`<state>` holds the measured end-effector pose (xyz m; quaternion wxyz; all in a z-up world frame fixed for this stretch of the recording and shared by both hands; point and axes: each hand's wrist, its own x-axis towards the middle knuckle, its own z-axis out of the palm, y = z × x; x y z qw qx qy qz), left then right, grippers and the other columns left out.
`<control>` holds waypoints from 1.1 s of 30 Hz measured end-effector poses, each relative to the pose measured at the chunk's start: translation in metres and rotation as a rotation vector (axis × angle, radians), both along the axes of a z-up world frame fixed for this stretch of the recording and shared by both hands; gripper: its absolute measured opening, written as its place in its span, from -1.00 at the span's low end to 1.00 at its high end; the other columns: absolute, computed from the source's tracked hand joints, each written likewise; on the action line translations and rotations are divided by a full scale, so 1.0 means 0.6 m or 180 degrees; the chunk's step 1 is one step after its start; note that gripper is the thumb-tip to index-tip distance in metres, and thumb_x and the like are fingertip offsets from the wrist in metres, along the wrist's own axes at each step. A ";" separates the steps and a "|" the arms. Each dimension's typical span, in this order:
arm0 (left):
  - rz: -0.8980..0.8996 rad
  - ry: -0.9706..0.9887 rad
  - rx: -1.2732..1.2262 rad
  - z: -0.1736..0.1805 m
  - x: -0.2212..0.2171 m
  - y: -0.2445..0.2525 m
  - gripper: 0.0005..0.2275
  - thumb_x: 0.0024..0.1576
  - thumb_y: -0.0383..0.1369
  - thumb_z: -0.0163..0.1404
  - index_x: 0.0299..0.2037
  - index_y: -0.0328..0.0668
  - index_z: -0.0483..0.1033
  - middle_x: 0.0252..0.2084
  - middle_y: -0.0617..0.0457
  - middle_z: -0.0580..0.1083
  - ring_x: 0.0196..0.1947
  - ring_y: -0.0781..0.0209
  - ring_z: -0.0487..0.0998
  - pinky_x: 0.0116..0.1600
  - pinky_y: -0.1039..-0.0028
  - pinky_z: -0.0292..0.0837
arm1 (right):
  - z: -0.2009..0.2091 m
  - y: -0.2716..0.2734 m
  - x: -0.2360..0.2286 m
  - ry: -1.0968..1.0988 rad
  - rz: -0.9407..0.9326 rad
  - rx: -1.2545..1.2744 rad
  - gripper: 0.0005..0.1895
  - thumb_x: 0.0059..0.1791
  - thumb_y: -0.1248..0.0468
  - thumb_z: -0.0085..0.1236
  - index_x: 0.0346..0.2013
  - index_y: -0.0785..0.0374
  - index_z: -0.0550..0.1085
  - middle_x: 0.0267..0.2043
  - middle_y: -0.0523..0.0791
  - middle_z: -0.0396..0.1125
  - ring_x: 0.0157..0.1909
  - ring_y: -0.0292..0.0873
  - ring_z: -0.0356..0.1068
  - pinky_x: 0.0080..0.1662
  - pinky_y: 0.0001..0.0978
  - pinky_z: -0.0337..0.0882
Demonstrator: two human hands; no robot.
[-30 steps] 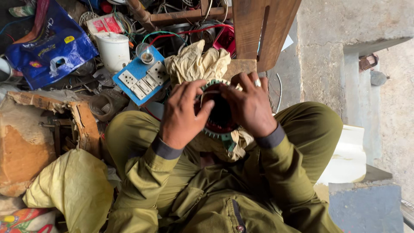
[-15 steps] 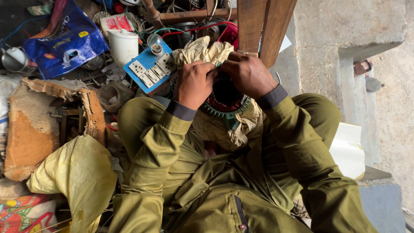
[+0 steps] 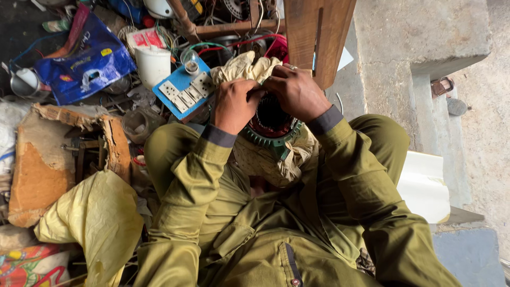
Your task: The person sits cross-legged on the floor and uses scissors to cut a piece of paper, then inserts it into the slots of a motor stator. They continue to adjust and tuck the paper into the stator windings by hand.
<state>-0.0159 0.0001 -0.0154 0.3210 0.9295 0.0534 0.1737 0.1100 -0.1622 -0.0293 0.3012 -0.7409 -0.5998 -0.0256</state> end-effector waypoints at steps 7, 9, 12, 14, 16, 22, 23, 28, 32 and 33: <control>-0.0070 -0.0004 0.0100 0.006 0.011 0.000 -0.90 0.02 -0.46 0.24 -0.32 -0.32 0.65 -0.37 -0.15 0.55 -0.37 -0.13 0.59 -0.25 0.19 0.45 | 0.020 -0.011 -0.004 0.0000 -0.0034 -0.0163 -0.81 -0.09 0.41 0.18 -0.20 0.24 0.62 -0.24 -0.03 0.48 -0.21 0.00 0.50 -0.18 -0.18 0.51; -0.0079 0.0040 0.0062 0.000 0.011 0.000 -0.90 0.03 -0.46 0.24 -0.30 -0.32 0.65 -0.36 -0.14 0.55 -0.37 -0.12 0.59 -0.25 0.21 0.46 | 0.018 -0.007 -0.004 0.0098 -0.0053 -0.0164 -0.84 -0.05 0.41 0.18 -0.20 0.27 0.60 -0.24 -0.02 0.48 -0.23 0.02 0.49 -0.19 -0.18 0.50; -0.0059 0.0090 -0.0003 -0.017 0.011 0.006 -0.90 0.04 -0.48 0.23 -0.27 -0.30 0.67 -0.35 -0.13 0.55 -0.39 -0.08 0.60 -0.24 0.22 0.47 | 0.021 -0.013 0.002 0.0445 -0.0028 0.0041 -0.90 -0.01 0.40 0.19 -0.21 0.32 0.57 -0.24 0.01 0.46 -0.21 0.08 0.48 -0.16 -0.15 0.49; -0.0044 0.0108 -0.0039 -0.045 0.012 0.009 -0.91 0.05 -0.48 0.24 -0.27 -0.27 0.67 -0.36 -0.11 0.56 -0.39 -0.05 0.61 -0.22 0.23 0.49 | 0.025 -0.016 0.001 0.0650 -0.0048 0.0143 -0.90 -0.01 0.39 0.20 -0.21 0.33 0.56 -0.24 0.02 0.45 -0.19 0.12 0.47 -0.14 -0.12 0.48; 0.0076 -0.0175 0.0464 -0.081 0.029 0.008 -0.80 -0.10 -0.54 0.20 -0.25 -0.24 0.66 -0.29 -0.06 0.60 -0.28 -0.04 0.61 -0.11 0.22 0.50 | 0.029 -0.018 -0.008 0.0761 -0.0114 0.0155 -0.88 -0.04 0.39 0.21 -0.21 0.32 0.57 -0.25 0.03 0.45 -0.18 0.15 0.46 -0.14 -0.08 0.47; 0.0238 0.0559 -0.0166 -0.092 0.026 0.005 -0.74 0.10 -0.44 0.21 -0.01 -0.19 0.57 0.01 -0.03 0.60 0.04 0.02 0.58 0.20 0.26 0.47 | 0.034 -0.014 -0.019 0.0909 -0.0464 0.0062 -0.83 -0.09 0.41 0.22 -0.20 0.32 0.58 -0.16 0.08 0.44 -0.13 0.18 0.47 -0.08 -0.09 0.48; 0.0274 0.0956 -0.0411 -0.082 0.027 0.007 -0.75 0.18 -0.38 0.20 0.05 -0.13 0.56 0.08 0.00 0.60 0.08 0.12 0.60 0.25 0.33 0.48 | 0.032 -0.017 -0.018 0.0837 -0.0508 0.0211 -0.77 -0.09 0.38 0.26 -0.14 0.36 0.55 -0.11 0.11 0.43 -0.09 0.21 0.46 -0.07 -0.08 0.47; 0.0181 -0.0001 -0.1161 -0.085 0.017 0.009 -0.44 0.06 -0.44 0.28 0.26 -0.37 0.32 0.21 -0.22 0.43 0.26 -0.12 0.39 0.28 0.18 0.32 | -0.007 -0.040 -0.006 0.2096 -0.0422 0.0157 -0.65 0.09 0.26 0.26 0.11 0.36 0.46 0.09 0.10 0.44 0.15 0.16 0.46 0.08 -0.09 0.45; -0.0212 0.0395 -0.1980 -0.098 0.028 0.015 -0.50 0.14 -0.45 0.18 0.30 -0.31 0.35 0.25 -0.16 0.50 0.30 -0.01 0.51 0.37 0.25 0.40 | -0.015 -0.041 -0.017 0.1487 -0.0650 -0.0123 -0.69 0.08 0.26 0.18 0.08 0.32 0.51 -0.02 0.11 0.49 -0.01 0.18 0.51 -0.04 -0.06 0.49; -0.0222 0.0463 -0.1855 -0.099 0.027 0.013 -0.55 0.17 -0.46 0.15 0.29 -0.31 0.39 0.25 -0.15 0.51 0.30 0.00 0.51 0.37 0.26 0.41 | -0.015 -0.040 -0.019 0.1337 -0.0673 -0.0105 -0.69 0.07 0.26 0.18 0.07 0.33 0.51 -0.05 0.12 0.49 -0.05 0.20 0.51 -0.07 -0.05 0.49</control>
